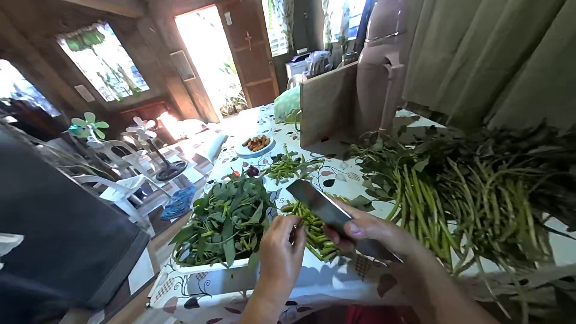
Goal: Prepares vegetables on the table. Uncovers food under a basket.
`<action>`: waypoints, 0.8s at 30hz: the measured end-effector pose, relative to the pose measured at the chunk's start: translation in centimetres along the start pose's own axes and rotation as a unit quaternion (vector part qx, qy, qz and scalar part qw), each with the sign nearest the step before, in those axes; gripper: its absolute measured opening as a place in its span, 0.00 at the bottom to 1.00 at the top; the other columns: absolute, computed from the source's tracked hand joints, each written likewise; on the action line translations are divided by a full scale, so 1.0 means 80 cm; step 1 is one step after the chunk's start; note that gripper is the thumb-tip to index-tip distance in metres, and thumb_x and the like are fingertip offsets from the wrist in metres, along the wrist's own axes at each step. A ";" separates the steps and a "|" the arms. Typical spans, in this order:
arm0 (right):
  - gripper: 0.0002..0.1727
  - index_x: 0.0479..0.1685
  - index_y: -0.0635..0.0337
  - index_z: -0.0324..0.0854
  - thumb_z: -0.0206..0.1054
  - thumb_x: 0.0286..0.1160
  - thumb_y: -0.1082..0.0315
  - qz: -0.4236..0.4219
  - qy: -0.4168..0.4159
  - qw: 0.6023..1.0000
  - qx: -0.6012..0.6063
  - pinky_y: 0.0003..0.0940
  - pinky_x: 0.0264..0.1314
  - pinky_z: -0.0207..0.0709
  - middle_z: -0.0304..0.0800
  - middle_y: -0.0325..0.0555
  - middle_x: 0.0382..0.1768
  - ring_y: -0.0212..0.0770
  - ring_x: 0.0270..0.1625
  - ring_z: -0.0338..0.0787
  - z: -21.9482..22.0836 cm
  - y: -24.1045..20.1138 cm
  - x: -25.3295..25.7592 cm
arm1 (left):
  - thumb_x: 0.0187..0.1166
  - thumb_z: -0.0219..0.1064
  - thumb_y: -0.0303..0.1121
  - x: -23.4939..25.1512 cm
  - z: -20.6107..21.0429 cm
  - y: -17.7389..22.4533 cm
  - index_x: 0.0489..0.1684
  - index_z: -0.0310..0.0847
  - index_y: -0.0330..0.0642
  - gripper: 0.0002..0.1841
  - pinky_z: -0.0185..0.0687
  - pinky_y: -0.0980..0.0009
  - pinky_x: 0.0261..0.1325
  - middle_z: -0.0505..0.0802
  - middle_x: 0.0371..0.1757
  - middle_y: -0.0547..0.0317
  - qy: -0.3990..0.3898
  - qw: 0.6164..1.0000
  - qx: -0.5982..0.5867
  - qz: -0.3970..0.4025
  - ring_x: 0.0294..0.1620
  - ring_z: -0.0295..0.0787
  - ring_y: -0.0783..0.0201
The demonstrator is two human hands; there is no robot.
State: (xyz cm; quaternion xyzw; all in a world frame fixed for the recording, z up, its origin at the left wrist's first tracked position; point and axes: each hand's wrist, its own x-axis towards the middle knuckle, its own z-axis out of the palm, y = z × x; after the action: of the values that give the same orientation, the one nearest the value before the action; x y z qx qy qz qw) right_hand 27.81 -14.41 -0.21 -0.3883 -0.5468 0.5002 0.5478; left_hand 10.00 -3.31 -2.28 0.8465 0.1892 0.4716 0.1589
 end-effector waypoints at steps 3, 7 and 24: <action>0.54 0.80 0.50 0.55 0.73 0.56 0.29 0.004 -0.016 1.000 -0.001 0.11 0.27 0.69 0.79 0.24 0.36 0.17 0.26 0.74 0.003 -0.002 0.008 | 0.72 0.70 0.28 0.004 0.002 0.002 0.41 0.91 0.36 0.07 0.81 0.81 0.37 0.90 0.35 0.55 0.002 1.000 -0.002 0.002 0.31 0.84 0.73; 0.51 0.76 0.52 0.57 0.78 0.52 0.38 0.025 0.060 0.994 -0.093 0.13 0.32 0.73 0.80 0.23 0.36 0.16 0.30 0.79 0.016 -0.014 0.018 | 0.74 0.69 0.29 0.007 0.000 0.001 0.43 0.91 0.35 0.08 0.82 0.80 0.37 0.91 0.36 0.54 -0.008 1.000 -0.008 -0.003 0.31 0.85 0.72; 0.30 0.69 0.55 0.69 0.62 0.82 0.40 0.223 0.112 0.933 -0.259 0.23 0.19 0.62 0.76 0.39 0.25 0.28 0.17 0.67 -0.037 -0.069 0.138 | 0.81 0.59 0.26 -0.011 -0.032 0.017 0.55 0.82 0.31 0.11 0.71 0.84 0.21 0.82 0.25 0.66 -0.104 0.948 -0.232 -0.189 0.17 0.73 0.81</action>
State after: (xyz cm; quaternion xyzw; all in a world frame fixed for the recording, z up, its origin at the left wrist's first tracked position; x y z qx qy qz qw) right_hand 30.33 -4.45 7.22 -0.6820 -0.4921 0.4039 0.3600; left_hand 7.65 -4.67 -1.03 0.7792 0.2137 0.3728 0.4562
